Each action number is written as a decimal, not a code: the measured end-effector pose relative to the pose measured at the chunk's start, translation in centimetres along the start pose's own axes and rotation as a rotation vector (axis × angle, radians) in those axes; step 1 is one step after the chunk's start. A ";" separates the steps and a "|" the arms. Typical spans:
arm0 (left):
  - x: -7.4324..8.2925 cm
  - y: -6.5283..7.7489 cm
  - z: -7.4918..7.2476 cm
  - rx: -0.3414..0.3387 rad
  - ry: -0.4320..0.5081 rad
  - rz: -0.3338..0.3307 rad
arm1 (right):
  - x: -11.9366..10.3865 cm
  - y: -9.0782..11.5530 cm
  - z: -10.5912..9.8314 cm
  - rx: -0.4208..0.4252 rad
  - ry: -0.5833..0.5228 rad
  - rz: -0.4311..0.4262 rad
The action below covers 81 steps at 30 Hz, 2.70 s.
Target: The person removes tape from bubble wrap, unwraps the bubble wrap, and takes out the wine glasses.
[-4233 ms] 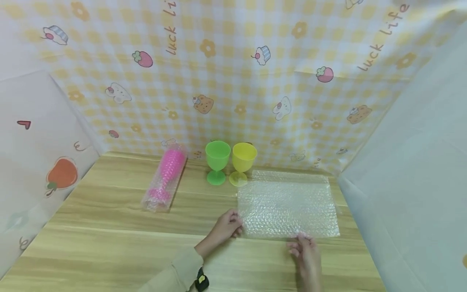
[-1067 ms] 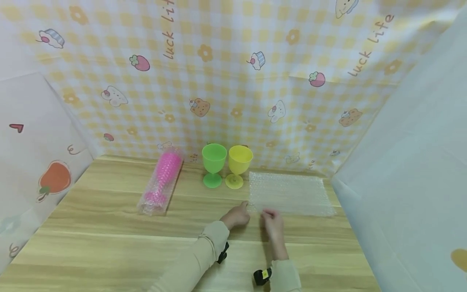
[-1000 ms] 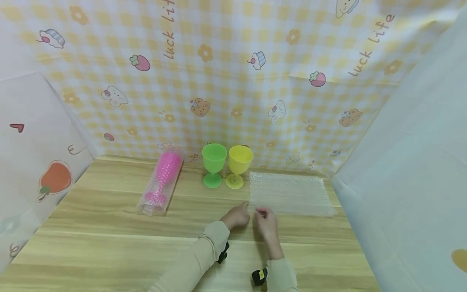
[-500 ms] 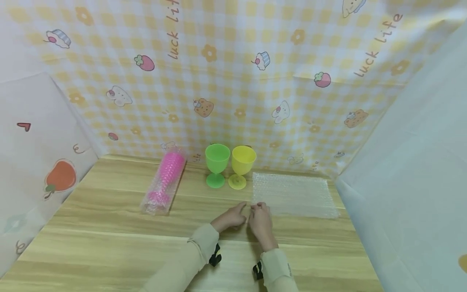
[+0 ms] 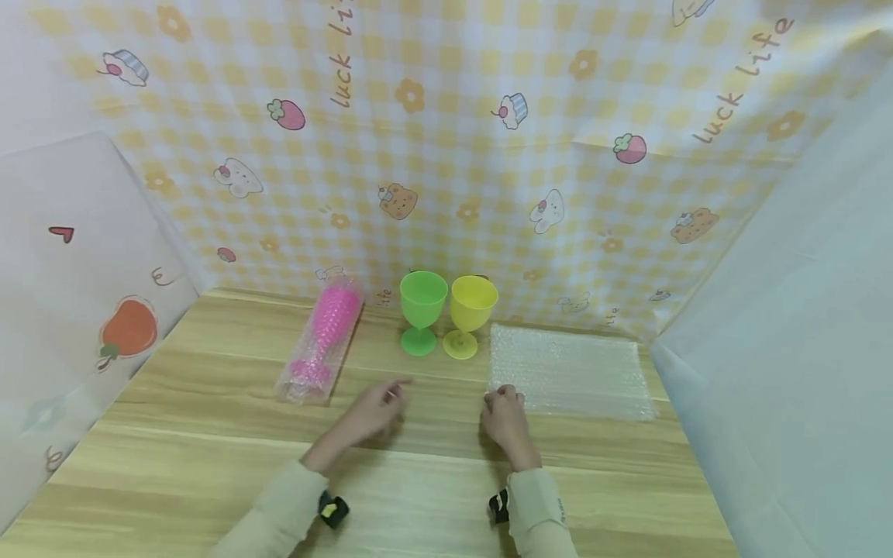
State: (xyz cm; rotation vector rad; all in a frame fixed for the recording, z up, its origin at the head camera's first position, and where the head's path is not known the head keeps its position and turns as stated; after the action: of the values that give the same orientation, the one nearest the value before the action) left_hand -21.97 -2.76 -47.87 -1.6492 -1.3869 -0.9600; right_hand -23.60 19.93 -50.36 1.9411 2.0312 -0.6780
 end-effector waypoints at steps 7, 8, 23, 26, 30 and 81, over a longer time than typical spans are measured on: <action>-1.6 0.3 -12.0 0.450 -0.210 0.027 | -0.2 0.0 -0.1 0.008 -0.009 -0.061; -2.3 0.2 -13.1 0.452 -0.250 -0.003 | -0.3 0.0 -0.1 0.003 -0.007 -0.054; -8.2 -0.5 -14.1 0.223 -0.035 -0.357 | -0.3 -0.2 0.4 -0.062 0.034 0.036; -8.5 -0.5 -14.0 0.220 0.012 -0.406 | -0.2 -0.3 0.4 -0.058 0.037 0.031; -8.7 -0.5 -13.7 0.214 0.045 -0.433 | -0.2 -0.3 0.2 -0.054 0.038 0.031; 0.0 10.4 -3.1 0.004 -0.322 -0.133 | -10.3 3.0 2.1 -0.242 -0.560 0.049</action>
State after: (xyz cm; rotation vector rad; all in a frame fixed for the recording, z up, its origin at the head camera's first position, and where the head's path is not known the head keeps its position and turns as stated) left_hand -11.89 -6.80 -47.41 -1.7834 -1.7289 -0.7865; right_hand -20.13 9.97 -47.68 1.4517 1.6262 -0.8098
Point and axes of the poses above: each hand's wrist, its own y-axis away from the middle knuckle, its own z-axis out of the palm, x = y × z, the point moved 6 cm from there along -y, towards the middle knuckle, and after that the axes turned 11 degrees about x, right-handed, at the moved point
